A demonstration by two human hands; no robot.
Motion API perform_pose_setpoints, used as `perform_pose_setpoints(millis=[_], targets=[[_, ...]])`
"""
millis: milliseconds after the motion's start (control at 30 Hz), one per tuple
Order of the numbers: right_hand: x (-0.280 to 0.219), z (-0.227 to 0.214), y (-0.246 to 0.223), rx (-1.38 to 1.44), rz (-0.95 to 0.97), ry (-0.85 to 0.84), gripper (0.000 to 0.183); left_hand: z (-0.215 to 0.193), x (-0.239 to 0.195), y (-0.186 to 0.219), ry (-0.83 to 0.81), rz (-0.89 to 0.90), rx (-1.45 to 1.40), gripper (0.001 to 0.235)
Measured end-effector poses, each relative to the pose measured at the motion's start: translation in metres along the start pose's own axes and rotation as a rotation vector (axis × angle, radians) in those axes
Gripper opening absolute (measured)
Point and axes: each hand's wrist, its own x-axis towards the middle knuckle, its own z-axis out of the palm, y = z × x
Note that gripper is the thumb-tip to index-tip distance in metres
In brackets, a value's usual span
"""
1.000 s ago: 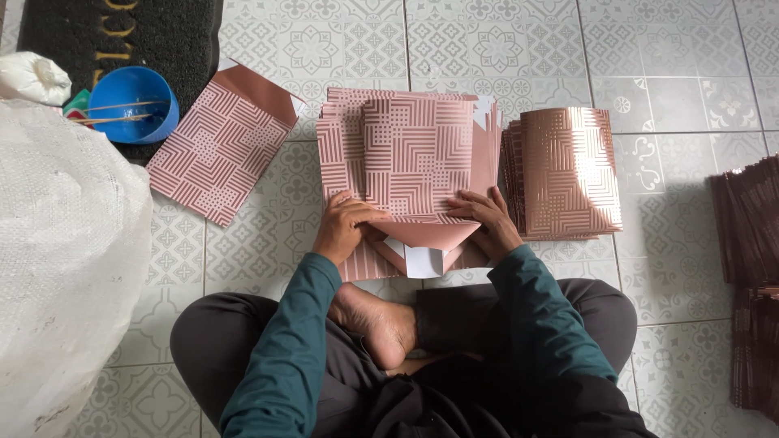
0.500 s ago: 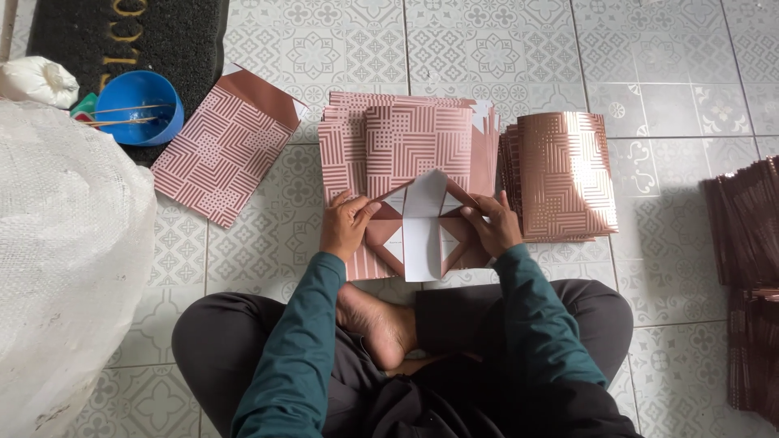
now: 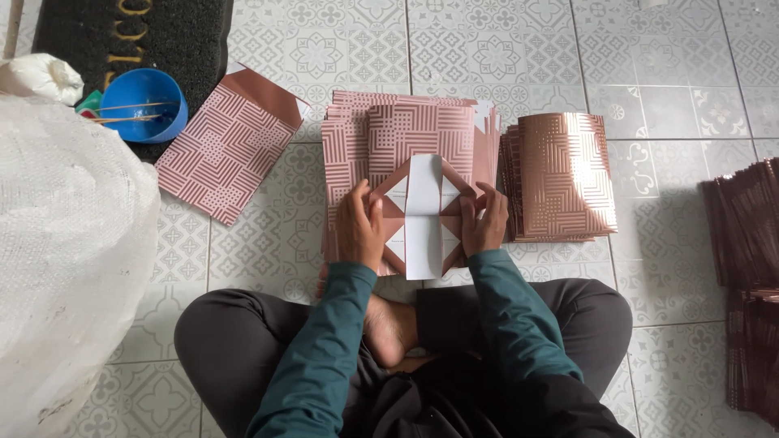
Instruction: The person sits on the floor and folds patterned pink paper sheets into smaller rectangular shapes by hand. They repeatedly pick up a sheet, fold it in half, and then fold the sides inward to create a compact packet, placing the finished items into a growing stack.
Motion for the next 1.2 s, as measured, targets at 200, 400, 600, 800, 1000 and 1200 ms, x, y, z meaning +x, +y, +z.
perform_pose_setpoints(millis=[200,400,600,800,1000,1200], targets=[[-0.023,-0.007,0.001,-0.161,-0.468,0.039,0.024,-0.002,-0.035,0.022,-0.081,0.426,0.652,0.055],[-0.032,-0.019,-0.019,-0.108,-0.438,-0.034,0.035,0.017,-0.042,0.005,-0.222,0.328,0.671,0.067],[-0.024,-0.022,-0.028,-0.282,-0.494,-0.088,0.035,0.025,-0.042,-0.001,-0.332,0.265,0.626,0.066],[-0.024,-0.011,-0.041,-0.241,-0.478,-0.135,0.033,0.025,-0.041,-0.004,-0.355,0.278,0.624,0.061],[-0.036,-0.004,-0.046,-0.283,-0.428,-0.305,0.043,0.024,-0.041,0.000,-0.354,0.302,0.609,0.061],[-0.038,0.000,-0.056,-0.279,-0.396,-0.374,0.045,0.026,-0.041,-0.003,-0.365,0.301,0.598,0.061]])
